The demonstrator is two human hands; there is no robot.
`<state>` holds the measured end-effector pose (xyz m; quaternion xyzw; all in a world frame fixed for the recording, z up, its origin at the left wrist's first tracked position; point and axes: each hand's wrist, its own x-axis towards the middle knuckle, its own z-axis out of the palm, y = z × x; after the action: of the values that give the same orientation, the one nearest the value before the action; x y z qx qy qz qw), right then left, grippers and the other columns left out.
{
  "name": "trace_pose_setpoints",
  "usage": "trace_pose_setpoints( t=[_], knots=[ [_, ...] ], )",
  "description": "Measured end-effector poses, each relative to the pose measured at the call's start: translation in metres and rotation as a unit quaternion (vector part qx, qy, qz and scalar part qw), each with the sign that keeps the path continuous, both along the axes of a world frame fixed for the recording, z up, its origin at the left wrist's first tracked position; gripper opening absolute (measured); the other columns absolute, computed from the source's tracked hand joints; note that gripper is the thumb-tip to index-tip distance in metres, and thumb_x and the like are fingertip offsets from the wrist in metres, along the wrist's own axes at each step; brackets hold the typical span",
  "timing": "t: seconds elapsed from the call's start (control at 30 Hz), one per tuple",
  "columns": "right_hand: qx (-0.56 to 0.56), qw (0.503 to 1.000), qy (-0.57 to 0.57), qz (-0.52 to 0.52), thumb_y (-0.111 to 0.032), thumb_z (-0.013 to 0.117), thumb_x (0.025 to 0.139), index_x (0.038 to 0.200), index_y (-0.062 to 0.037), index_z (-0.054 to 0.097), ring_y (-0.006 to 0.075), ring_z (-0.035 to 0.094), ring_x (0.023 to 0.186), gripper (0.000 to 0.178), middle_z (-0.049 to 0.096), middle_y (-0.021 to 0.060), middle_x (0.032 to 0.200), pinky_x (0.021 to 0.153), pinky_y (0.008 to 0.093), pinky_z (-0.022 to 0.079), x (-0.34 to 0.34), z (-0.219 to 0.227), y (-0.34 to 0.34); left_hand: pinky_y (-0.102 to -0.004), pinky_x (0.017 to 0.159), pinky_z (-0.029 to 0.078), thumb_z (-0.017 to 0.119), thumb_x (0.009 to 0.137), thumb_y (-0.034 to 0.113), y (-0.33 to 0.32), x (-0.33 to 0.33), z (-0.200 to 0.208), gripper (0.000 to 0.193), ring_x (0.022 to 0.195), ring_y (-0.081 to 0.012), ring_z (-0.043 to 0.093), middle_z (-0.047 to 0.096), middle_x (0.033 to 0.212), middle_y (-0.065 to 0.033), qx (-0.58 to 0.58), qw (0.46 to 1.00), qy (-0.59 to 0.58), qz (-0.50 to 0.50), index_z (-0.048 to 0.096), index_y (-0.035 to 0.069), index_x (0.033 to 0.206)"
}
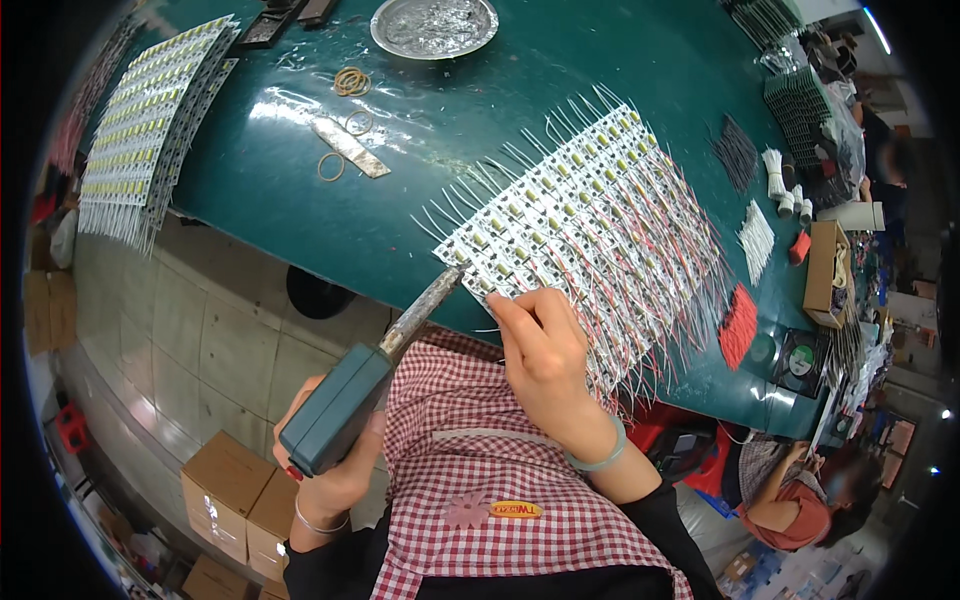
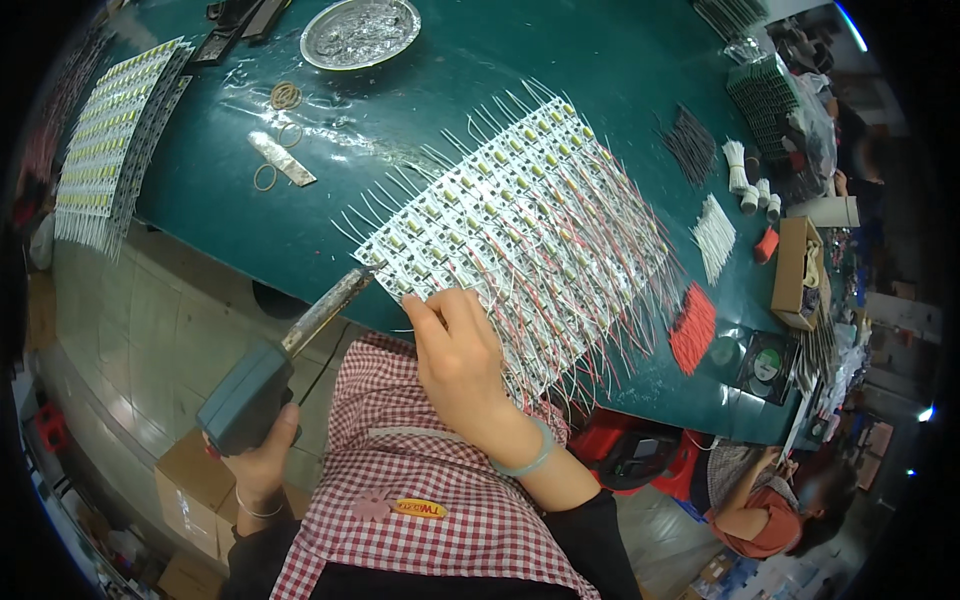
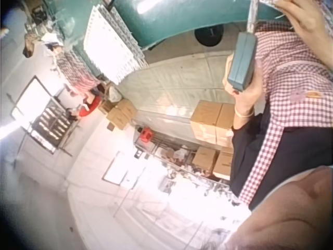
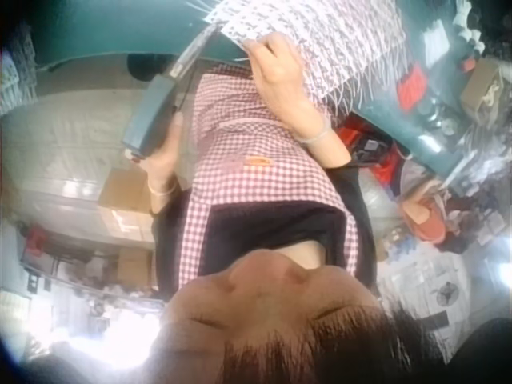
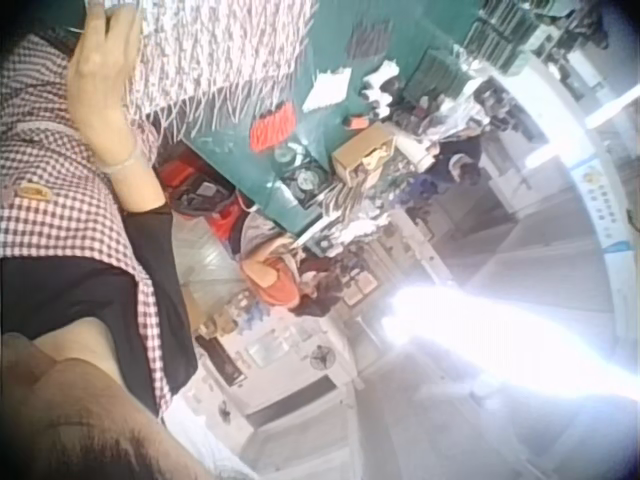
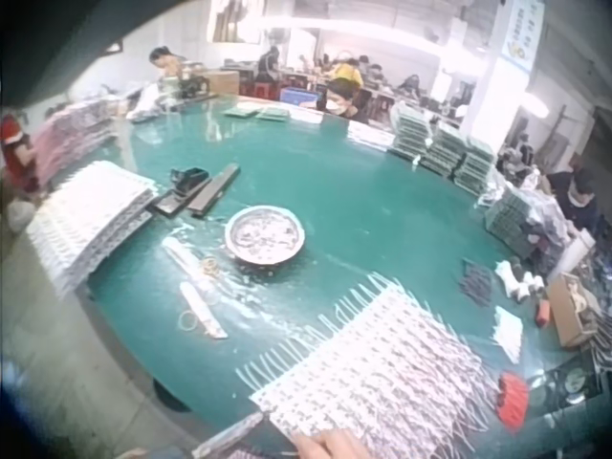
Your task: The person uses a soldering iron to attach small wires to a large LED circuit board. They repeatedly pick up individual wires from piles on the table, place them onto specific points on the board, and apply heat with the soldering iron to secure them.
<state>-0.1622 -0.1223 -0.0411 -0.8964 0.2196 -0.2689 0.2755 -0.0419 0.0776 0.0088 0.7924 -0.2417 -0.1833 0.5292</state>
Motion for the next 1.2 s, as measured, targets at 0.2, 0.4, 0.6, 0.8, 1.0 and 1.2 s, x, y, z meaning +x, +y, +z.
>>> trace_pose_setpoints(
  t=[0.2,0.4,0.6,0.8,1.0,1.2],
  knots=[
    [0.008,1.0,0.01,0.006,0.012,0.064,0.074,0.106,0.0032,0.066,0.029,0.056,0.081,0.033,0.054,0.0127,0.088,0.068,0.0387,0.048,0.002,-0.002,0.0,-0.0294,0.067,0.053,0.075,0.072,-0.001,0.0,0.002,-0.003,0.027,0.077,-0.0214,0.066,0.068,0.092,-0.0155,-0.015,0.999,-0.03,-0.019,0.069,-0.008,0.097],
    [-0.002,1.0,0.006,0.018,0.011,0.065,0.074,0.105,0.0026,0.067,0.028,0.056,0.081,0.032,0.055,0.0121,0.088,0.067,0.0377,0.048,-0.001,-0.002,-0.001,-0.0291,0.068,0.053,0.075,0.072,-0.001,0.001,0.002,0.0,0.027,0.079,-0.0215,0.067,0.068,0.094,-0.0153,0.006,0.999,-0.019,-0.025,0.07,-0.006,0.097],
    [-0.022,0.999,-0.023,-0.016,0.01,0.069,0.075,0.107,0.0012,0.068,0.0254,0.056,0.074,0.033,0.056,0.0094,0.081,0.062,0.0354,0.047,-0.004,-0.001,0.002,-0.0302,0.068,0.054,0.075,0.07,-0.001,0.005,0.001,-0.004,0.027,0.08,-0.0235,0.068,0.068,0.096,-0.0154,0.011,0.999,-0.024,-0.045,0.07,-0.005,0.096],
    [-0.038,0.998,-0.035,-0.017,0.01,0.071,0.074,0.103,0.0018,0.067,0.0256,0.056,0.073,0.03,0.057,0.0098,0.082,0.061,0.0353,0.047,-0.004,-0.005,0.002,-0.0307,0.068,0.054,0.075,0.069,-0.003,0.001,0.001,-0.005,0.026,0.079,-0.025,0.068,0.068,0.091,-0.0151,-0.001,0.996,-0.057,-0.073,0.07,-0.005,0.095],
    [-0.041,0.998,-0.032,-0.02,0.01,0.071,0.075,0.101,0.0018,0.066,0.026,0.056,0.073,0.027,0.057,0.0107,0.081,0.061,0.0358,0.047,-0.003,-0.005,0.003,-0.0302,0.065,0.054,0.075,0.069,-0.003,-0.002,-0.002,-0.007,0.024,0.075,-0.0243,0.069,0.069,0.089,-0.0154,-0.015,0.997,-0.042,-0.065,0.069,-0.006,0.092],
    [-0.027,0.999,-0.021,-0.029,0.009,0.07,0.076,0.1,0.0016,0.066,0.0264,0.057,0.073,0.025,0.056,0.011,0.083,0.062,0.0361,0.047,-0.003,-0.003,0.003,-0.0296,0.062,0.053,0.075,0.069,-0.003,-0.006,0.002,-0.003,0.021,0.071,-0.0232,0.068,0.068,0.087,-0.015,0.0,0.993,-0.071,-0.093,0.068,-0.006,0.089]
  ],
)
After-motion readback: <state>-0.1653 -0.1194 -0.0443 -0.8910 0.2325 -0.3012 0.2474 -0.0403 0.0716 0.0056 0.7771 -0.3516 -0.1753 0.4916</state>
